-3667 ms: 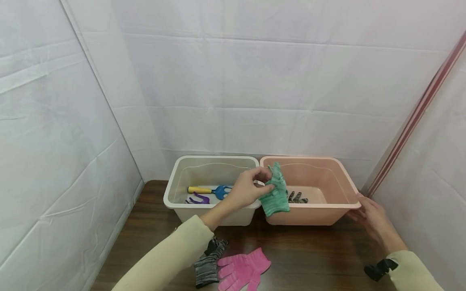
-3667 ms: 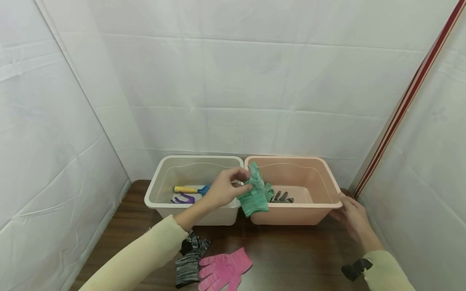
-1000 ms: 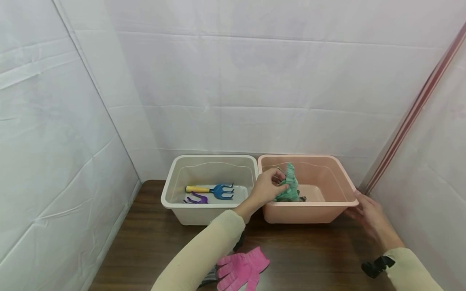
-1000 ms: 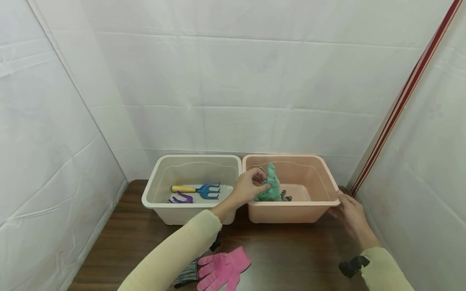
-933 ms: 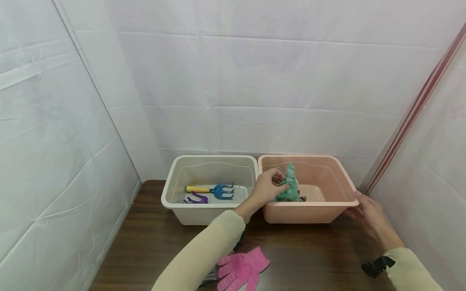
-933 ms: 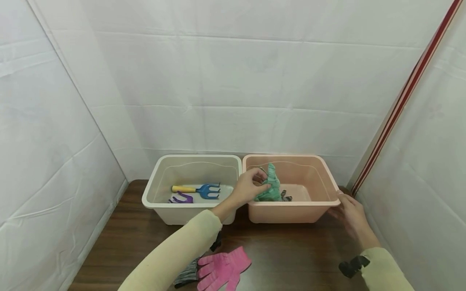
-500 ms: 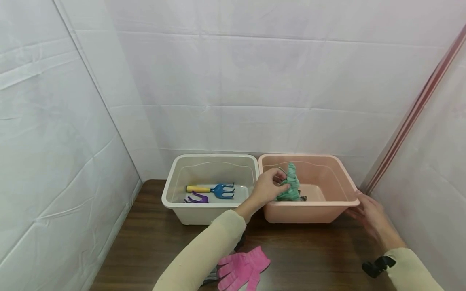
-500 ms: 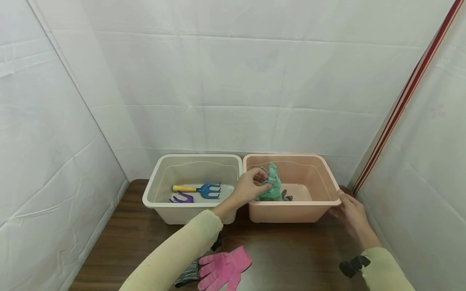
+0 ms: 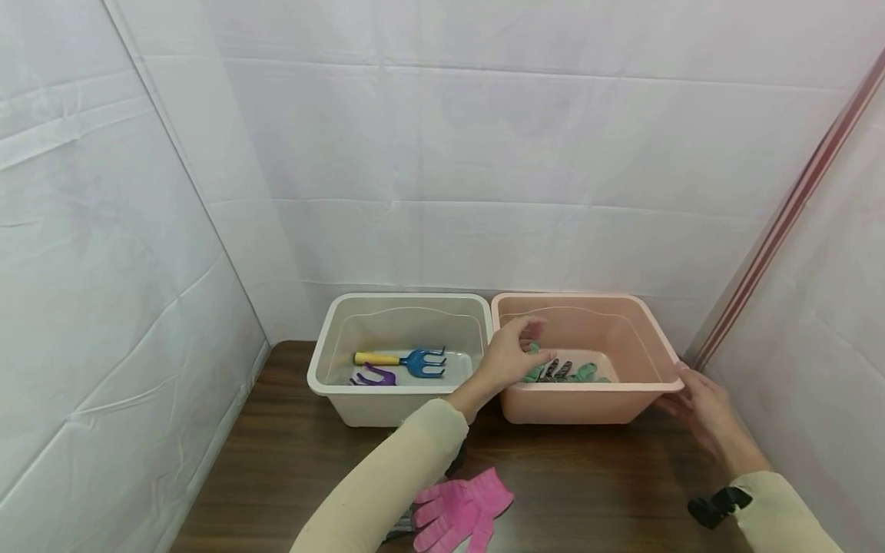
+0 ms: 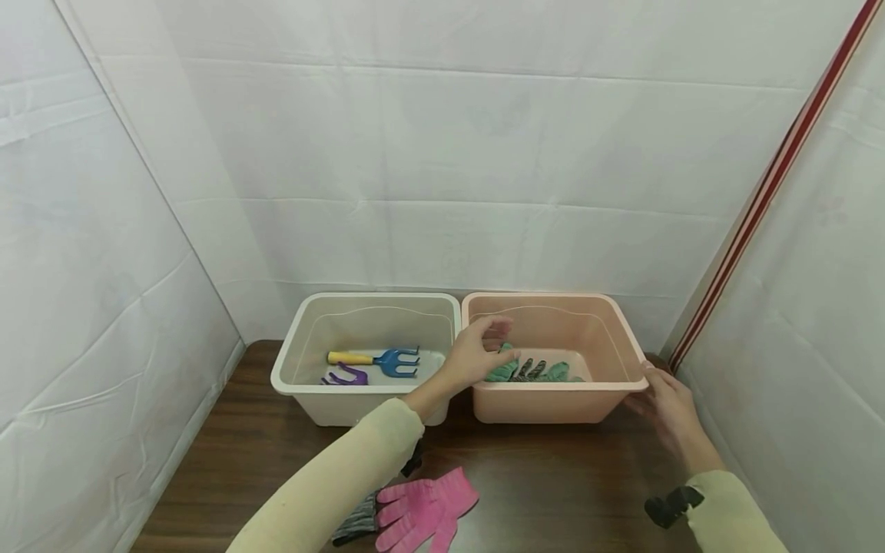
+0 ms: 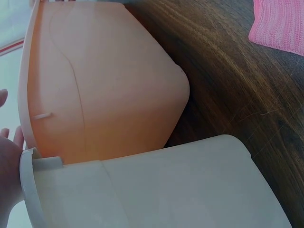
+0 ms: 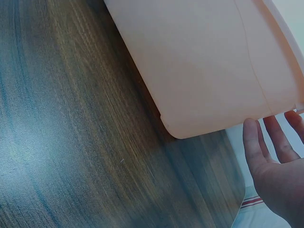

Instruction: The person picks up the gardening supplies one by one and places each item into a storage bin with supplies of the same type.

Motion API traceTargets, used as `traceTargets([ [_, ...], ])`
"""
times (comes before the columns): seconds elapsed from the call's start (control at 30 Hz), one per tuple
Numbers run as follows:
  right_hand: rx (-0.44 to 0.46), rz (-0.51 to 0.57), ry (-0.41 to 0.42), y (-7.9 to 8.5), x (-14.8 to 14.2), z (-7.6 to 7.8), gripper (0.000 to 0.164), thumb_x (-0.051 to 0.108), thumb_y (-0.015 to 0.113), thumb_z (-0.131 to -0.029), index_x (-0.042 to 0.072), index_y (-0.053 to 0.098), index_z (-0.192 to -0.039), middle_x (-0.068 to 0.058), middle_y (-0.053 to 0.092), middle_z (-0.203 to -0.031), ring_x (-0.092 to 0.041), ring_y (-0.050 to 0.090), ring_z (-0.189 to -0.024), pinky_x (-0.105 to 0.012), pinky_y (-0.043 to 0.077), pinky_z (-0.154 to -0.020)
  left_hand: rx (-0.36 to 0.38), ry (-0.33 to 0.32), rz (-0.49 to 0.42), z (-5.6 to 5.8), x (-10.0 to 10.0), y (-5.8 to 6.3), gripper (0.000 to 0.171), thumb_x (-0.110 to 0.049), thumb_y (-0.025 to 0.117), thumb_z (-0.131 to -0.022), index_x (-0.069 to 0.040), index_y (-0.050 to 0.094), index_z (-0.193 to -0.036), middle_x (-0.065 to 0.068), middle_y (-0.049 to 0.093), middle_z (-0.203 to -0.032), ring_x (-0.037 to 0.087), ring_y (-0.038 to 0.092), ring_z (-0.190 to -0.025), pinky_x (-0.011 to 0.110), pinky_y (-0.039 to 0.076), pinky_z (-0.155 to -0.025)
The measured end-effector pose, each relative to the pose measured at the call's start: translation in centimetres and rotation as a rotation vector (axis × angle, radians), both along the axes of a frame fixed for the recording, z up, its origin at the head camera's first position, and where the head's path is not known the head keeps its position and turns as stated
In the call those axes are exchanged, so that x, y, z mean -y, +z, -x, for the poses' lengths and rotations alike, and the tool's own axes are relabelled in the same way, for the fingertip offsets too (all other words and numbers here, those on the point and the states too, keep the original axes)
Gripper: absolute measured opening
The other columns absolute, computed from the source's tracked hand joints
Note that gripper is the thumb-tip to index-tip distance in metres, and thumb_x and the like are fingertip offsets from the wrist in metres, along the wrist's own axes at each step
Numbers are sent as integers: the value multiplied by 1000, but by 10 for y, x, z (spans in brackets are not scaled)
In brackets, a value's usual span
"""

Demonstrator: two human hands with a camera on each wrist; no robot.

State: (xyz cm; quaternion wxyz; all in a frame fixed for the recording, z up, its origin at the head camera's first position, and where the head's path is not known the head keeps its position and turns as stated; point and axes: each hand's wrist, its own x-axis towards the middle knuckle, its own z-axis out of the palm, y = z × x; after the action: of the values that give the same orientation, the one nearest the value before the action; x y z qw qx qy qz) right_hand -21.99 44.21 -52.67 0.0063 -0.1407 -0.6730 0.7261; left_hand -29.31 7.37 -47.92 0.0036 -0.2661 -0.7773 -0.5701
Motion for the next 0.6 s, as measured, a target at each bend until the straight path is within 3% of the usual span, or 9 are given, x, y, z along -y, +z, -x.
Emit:
traceTargets([
  [0.2, 9, -12, 15, 1, -1, -1, 93, 51, 58, -107, -3, 12, -167, -27, 16, -171, -1, 70, -100, -35, 62, -91, 49, -1, 10, 0, -1, 4, 58, -13, 84, -93, -11, 59, -146, 14, 63, -142, 26, 63, -129, 31, 52, -107],
  [0.37, 3, 19, 6, 1, -2, -2, 91, 48, 59, -107, -4, 14, -167, -9, 51, -151, -4, 71, -100, -37, 61, -92, 94, -26, 2, 1, -1, 8, 57, -14, 84, -93, -10, 60, -145, 13, 62, -144, 26, 62, -132, 41, 51, -110],
  [0.43, -4, 12, 5, 1, -3, -2, 90, 48, 59, -107, -4, 16, -167, 1, 58, -140, -5, 71, -100, -37, 61, -92, 98, -43, 3, 0, 0, 10, 56, -14, 83, -94, -11, 60, -145, 12, 62, -145, 27, 61, -133, 40, 51, -110],
  [0.6, -17, -2, 14, 1, -3, -1, 90, 48, 59, -107, -6, 18, -166, 11, 66, -122, -7, 72, -100, -40, 61, -94, 87, -72, 0, -3, 3, 16, 55, -14, 83, -95, -13, 61, -145, 11, 61, -147, 27, 60, -134, 35, 52, -108],
])
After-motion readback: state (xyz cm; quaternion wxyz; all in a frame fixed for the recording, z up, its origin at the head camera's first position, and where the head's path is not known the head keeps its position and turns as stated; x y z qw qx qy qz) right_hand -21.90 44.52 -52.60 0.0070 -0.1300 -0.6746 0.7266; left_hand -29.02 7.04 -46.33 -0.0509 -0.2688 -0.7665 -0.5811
